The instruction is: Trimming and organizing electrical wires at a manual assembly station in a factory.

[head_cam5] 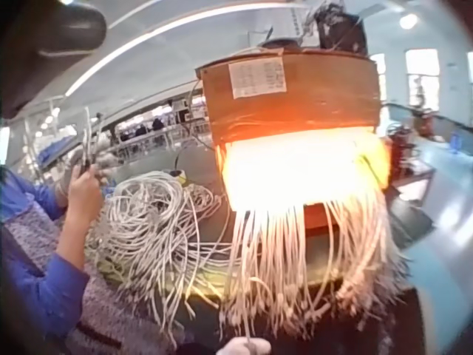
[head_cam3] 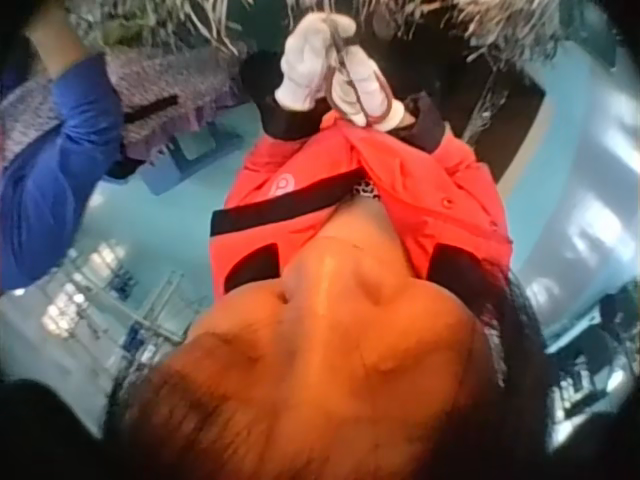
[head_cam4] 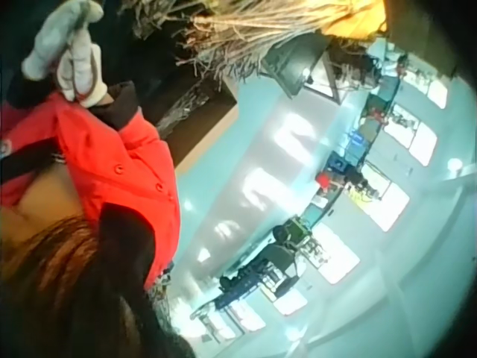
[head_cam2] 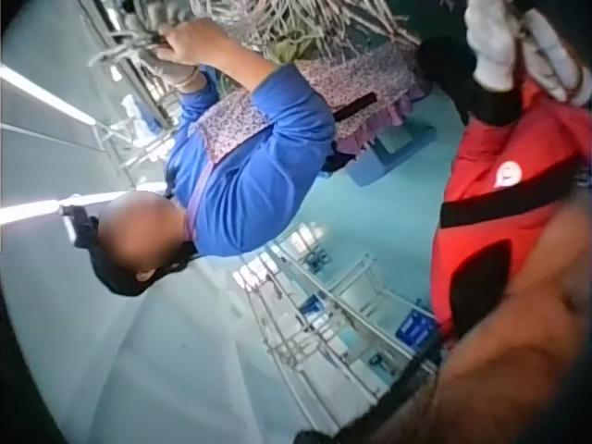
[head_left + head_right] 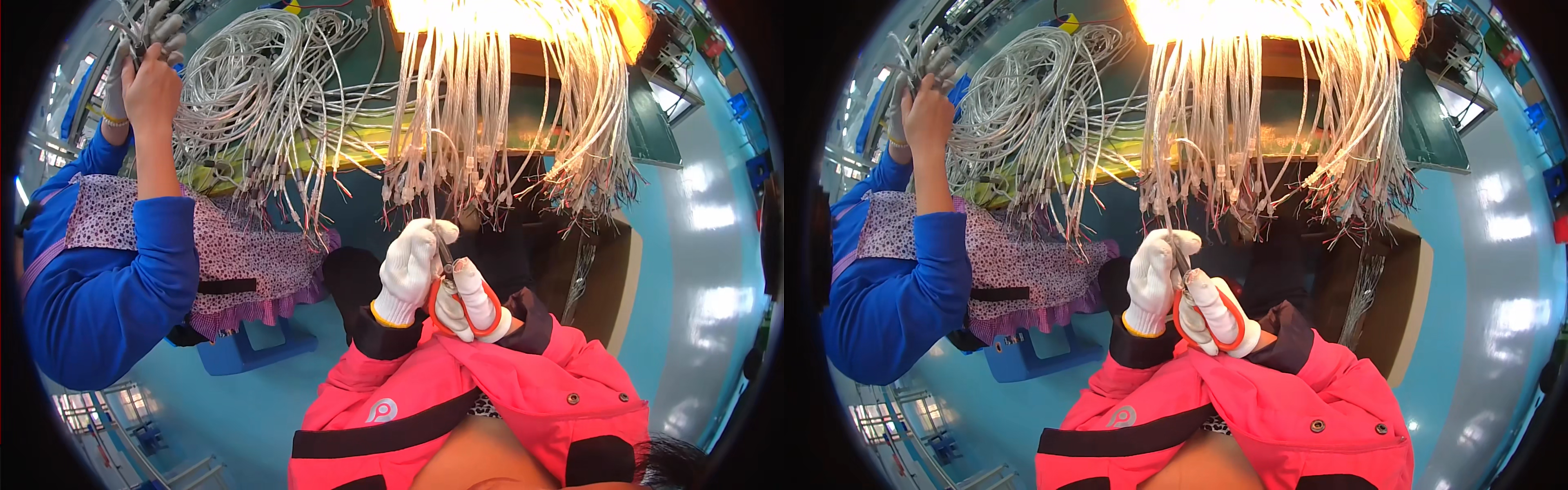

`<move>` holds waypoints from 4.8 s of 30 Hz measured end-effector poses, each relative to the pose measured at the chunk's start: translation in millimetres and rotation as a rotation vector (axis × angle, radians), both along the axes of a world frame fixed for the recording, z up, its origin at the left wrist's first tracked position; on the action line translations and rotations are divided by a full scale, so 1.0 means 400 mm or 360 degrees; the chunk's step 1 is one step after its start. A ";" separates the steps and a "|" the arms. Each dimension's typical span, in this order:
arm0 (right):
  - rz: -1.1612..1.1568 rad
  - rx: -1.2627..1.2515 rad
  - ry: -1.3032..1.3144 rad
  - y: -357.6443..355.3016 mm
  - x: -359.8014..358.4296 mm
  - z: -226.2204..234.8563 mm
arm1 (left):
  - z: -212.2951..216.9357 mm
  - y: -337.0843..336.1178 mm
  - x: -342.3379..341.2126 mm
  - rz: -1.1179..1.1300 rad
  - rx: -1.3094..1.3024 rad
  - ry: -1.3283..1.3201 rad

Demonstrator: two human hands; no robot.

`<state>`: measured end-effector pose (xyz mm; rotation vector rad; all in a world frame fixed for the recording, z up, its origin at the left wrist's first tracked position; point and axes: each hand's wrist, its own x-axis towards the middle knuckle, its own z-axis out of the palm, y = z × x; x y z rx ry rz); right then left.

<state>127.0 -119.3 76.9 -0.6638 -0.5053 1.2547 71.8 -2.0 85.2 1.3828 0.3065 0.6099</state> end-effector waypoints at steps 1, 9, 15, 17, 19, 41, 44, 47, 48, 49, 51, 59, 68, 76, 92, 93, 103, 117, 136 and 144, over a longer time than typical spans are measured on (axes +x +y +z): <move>0.0009 -0.0047 0.0008 -0.002 0.000 0.005 | -0.001 -0.001 -0.002 -0.0035 -0.0059 0.0009; 0.0081 -0.0202 -0.0103 -0.004 0.037 0.004 | -0.007 0.021 -0.005 -0.0203 -0.0093 0.0092; 0.0102 -0.0258 -0.0664 -0.031 0.073 0.030 | -0.014 0.029 -0.010 -0.0076 -0.0358 -0.0139; -0.0207 -0.0491 -0.1165 -0.009 0.055 0.008 | -0.016 0.025 -0.007 -0.0058 -0.0315 -0.0123; -0.0186 -0.0886 -0.1570 -0.007 0.052 0.034 | -0.028 0.018 -0.010 -0.0097 -0.0282 -0.0221; -0.0013 -0.0955 -0.1449 -0.004 0.059 0.063 | -0.059 -0.007 -0.018 -0.0208 -0.0897 -0.0136; -0.0012 -0.0974 -0.1499 -0.005 0.056 0.054 | -0.067 -0.014 -0.008 -0.0017 -0.0887 -0.0112; -0.0096 -0.0859 -0.1137 -0.008 0.043 0.005 | -0.054 -0.022 -0.005 -0.0094 -0.1372 -0.0172; -0.0130 -0.0800 -0.0946 -0.011 0.037 -0.003 | -0.051 -0.024 -0.006 -0.0203 -0.1585 -0.0215; -0.0138 -0.0800 -0.0797 -0.022 0.035 -0.006 | -0.050 -0.022 -0.012 -0.0430 -0.1788 -0.0305; -0.0138 -0.0793 -0.0501 -0.031 0.032 0.020 | -0.053 -0.016 -0.027 -0.0883 -0.2177 -0.0498; -0.0168 -0.0901 -0.0808 -0.029 0.038 0.016 | -0.047 -0.011 -0.035 0.0028 0.0140 0.0187; -0.0245 -0.0802 -0.1269 -0.027 0.036 -0.065 | -0.014 -0.028 -0.067 0.0426 0.1283 0.0578; -0.0122 -0.0770 -0.0637 -0.053 0.051 -0.033 | -0.044 -0.042 -0.039 0.0376 0.0973 0.0338; -0.0538 -0.0681 -0.0557 -0.028 0.029 -0.069 | -0.076 -0.047 -0.052 0.0567 0.1224 0.0376; -0.0601 -0.0771 -0.0628 -0.022 0.036 -0.066 | -0.101 -0.045 -0.050 0.0553 0.1349 0.0430; -0.0461 -0.0660 -0.0823 -0.030 0.085 -0.061 | -0.076 -0.042 -0.073 0.0128 0.1905 0.0881; -0.0474 -0.0413 -0.1292 -0.031 0.102 -0.105 | -0.170 -0.097 -0.061 0.0415 0.1784 0.0661; 0.0044 0.0192 -0.2097 0.305 0.217 0.413 | -0.026 0.180 -0.074 0.1094 0.1815 0.0504; -0.0246 -0.0330 -0.3312 0.708 0.293 0.731 | 0.001 0.362 0.061 0.0683 0.1787 0.0540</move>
